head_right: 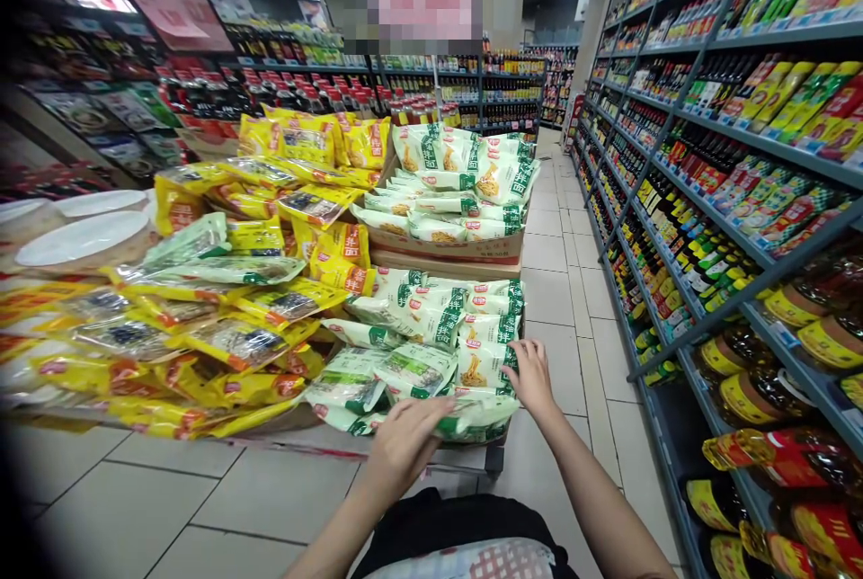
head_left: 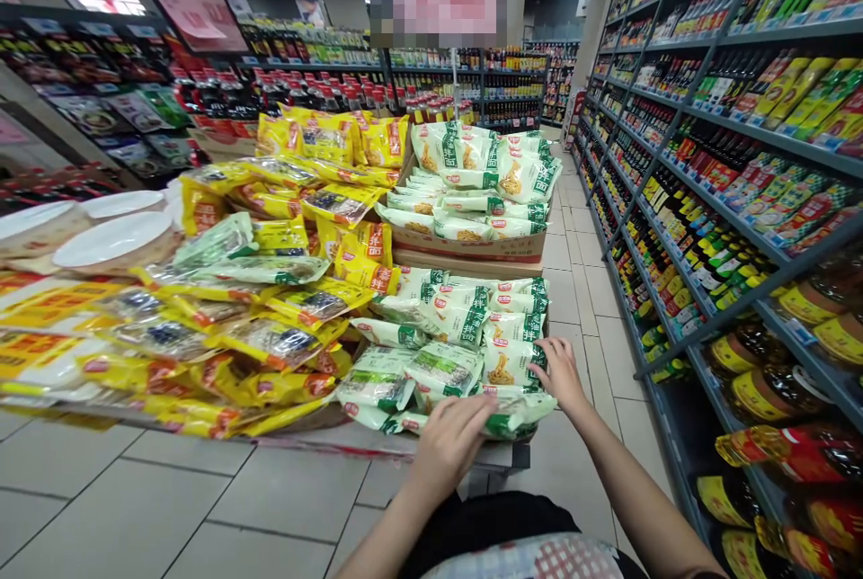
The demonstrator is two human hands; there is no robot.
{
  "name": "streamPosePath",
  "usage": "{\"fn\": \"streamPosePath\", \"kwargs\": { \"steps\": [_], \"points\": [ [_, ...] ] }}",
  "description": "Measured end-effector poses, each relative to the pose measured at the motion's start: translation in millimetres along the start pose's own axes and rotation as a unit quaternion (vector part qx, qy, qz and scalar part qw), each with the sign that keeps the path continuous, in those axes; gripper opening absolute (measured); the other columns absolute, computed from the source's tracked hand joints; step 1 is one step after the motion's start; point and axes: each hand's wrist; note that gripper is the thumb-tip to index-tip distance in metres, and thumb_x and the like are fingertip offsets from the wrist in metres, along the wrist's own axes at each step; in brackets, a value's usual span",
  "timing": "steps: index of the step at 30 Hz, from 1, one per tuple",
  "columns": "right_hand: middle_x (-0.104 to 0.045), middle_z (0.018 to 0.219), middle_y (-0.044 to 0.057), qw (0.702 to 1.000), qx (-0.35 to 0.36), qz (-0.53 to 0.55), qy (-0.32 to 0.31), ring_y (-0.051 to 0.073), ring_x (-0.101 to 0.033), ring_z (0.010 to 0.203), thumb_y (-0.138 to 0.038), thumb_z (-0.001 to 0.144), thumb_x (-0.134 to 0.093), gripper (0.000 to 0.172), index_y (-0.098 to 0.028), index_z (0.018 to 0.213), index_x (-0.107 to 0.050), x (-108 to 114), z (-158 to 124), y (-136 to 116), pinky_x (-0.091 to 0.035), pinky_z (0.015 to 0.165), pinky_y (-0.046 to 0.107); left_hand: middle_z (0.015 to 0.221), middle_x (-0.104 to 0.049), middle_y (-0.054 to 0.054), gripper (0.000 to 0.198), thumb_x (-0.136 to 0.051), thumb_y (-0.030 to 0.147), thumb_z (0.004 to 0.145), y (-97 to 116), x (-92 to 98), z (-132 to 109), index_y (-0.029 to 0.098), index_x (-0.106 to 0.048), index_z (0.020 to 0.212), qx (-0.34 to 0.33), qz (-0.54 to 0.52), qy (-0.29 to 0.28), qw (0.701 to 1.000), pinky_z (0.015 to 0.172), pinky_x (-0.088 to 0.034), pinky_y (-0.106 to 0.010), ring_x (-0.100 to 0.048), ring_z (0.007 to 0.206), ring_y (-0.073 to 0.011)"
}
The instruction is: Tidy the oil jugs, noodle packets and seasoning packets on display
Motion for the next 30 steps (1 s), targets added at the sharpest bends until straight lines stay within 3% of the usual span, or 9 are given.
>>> {"fn": "streamPosePath", "kwargs": {
  "steps": [5,8,10,13,17,20,23,27,30],
  "points": [
    [-0.07,0.112,0.006,0.997,0.018,0.058,-0.04,0.028,-0.057,0.11,-0.026,0.089,-0.072,0.02,-0.023,0.107,-0.064,11.3,8.2,8.6,-0.047,0.095,0.044,0.113,-0.07,-0.006,0.064,-0.044,-0.004,0.084,-5.1,-50.2,13.4,0.023,-0.048,0.142,0.017,0.094,-0.184,0.978,0.083,-0.044,-0.037,-0.064,0.098,-0.023],
    [-0.07,0.112,0.006,0.995,0.037,0.081,-0.048,0.026,-0.06,0.108,-0.021,0.086,-0.074,0.024,-0.023,0.108,-0.065,14.9,13.7,6.5,-0.047,0.095,0.042,0.111,-0.068,-0.006,0.058,-0.048,0.003,0.089,-10.6,-69.6,22.4,0.027,-0.048,0.142,0.015,0.093,-0.292,0.952,0.085,-0.045,-0.037,-0.063,0.097,-0.0235],
    [-0.07,0.112,0.006,0.995,0.034,0.088,-0.044,0.026,-0.06,0.108,-0.017,0.084,-0.075,0.026,-0.023,0.109,-0.067,13.0,16.5,2.8,-0.049,0.095,0.041,0.113,-0.066,-0.009,0.056,-0.054,0.011,0.09,-9.8,-80.2,32.0,0.023,-0.047,0.144,0.009,0.086,-0.33,0.94,0.09,-0.046,-0.041,-0.061,0.099,-0.0266],
    [-0.07,0.113,0.006,0.996,0.011,0.086,-0.036,0.026,-0.061,0.109,-0.014,0.079,-0.078,0.032,-0.022,0.109,-0.069,10.2,17.3,-1.4,-0.05,0.096,0.042,0.116,-0.062,-0.016,0.063,-0.062,0.022,0.086,-6.2,-89.8,44.7,0.011,-0.044,0.146,0.016,0.075,-0.344,0.936,0.098,-0.045,-0.048,-0.059,0.105,-0.0321],
    [-0.069,0.119,0.008,0.995,0.013,0.095,-0.018,0.027,-0.061,0.114,-0.026,0.085,-0.074,0.033,-0.023,0.117,-0.068,15.9,9.8,-2.1,-0.049,0.1,0.044,0.131,-0.058,-0.015,0.056,-0.06,0.032,0.092,-8.6,-77.0,43.7,0.015,-0.046,0.144,0.007,0.025,-0.277,0.96,0.108,-0.04,-0.049,-0.053,0.12,-0.0307],
    [-0.067,0.124,0.009,0.994,0.02,0.102,0.019,0.027,-0.06,0.117,-0.036,0.093,-0.064,0.029,-0.023,0.119,-0.068,22.7,5.6,-8.0,-0.048,0.104,0.045,0.139,-0.055,-0.013,0.046,-0.06,0.032,0.096,-23.3,-48.1,28.8,0.019,-0.05,0.138,0.024,-0.016,-0.155,0.987,0.108,-0.04,-0.049,-0.049,0.127,-0.0285],
    [-0.067,0.125,0.01,0.993,0.026,0.103,0.043,0.027,-0.06,0.118,-0.04,0.096,-0.06,0.029,-0.023,0.118,-0.069,23.9,15.2,-26.6,-0.048,0.105,0.046,0.135,-0.058,-0.013,0.035,-0.055,0.025,0.098,-50.2,-13.8,9.4,0.02,-0.055,0.133,0.101,0.027,-0.041,0.994,0.103,-0.045,-0.048,-0.051,0.125,-0.0281],
    [-0.064,0.131,0.009,0.993,0.079,0.081,0.022,0.026,-0.057,0.123,-0.039,0.095,-0.064,0.035,-0.023,0.126,-0.066,13.7,58.4,-65.8,-0.046,0.108,0.043,0.134,-0.057,-0.013,0.034,-0.058,0.017,0.097,-84.6,23.2,-11.7,0.02,-0.056,0.131,0.18,0.067,0.044,0.98,0.103,-0.045,-0.049,-0.051,0.125,-0.029],
    [-0.061,0.137,0.009,0.992,0.122,0.006,-0.032,0.025,-0.053,0.127,-0.024,0.095,-0.062,0.038,-0.02,0.132,-0.062,0.8,111.3,-94.7,-0.044,0.109,0.039,0.133,-0.057,-0.013,0.036,-0.061,0.012,0.094,-95.7,38.7,-21.8,0.02,-0.058,0.129,0.186,0.067,0.074,0.977,0.105,-0.044,-0.049,-0.051,0.126,-0.029]
  ]
}}
Point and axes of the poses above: each hand's wrist, its own z-axis towards the middle knuckle, its own x-axis out of the back of the hand, y = z × x
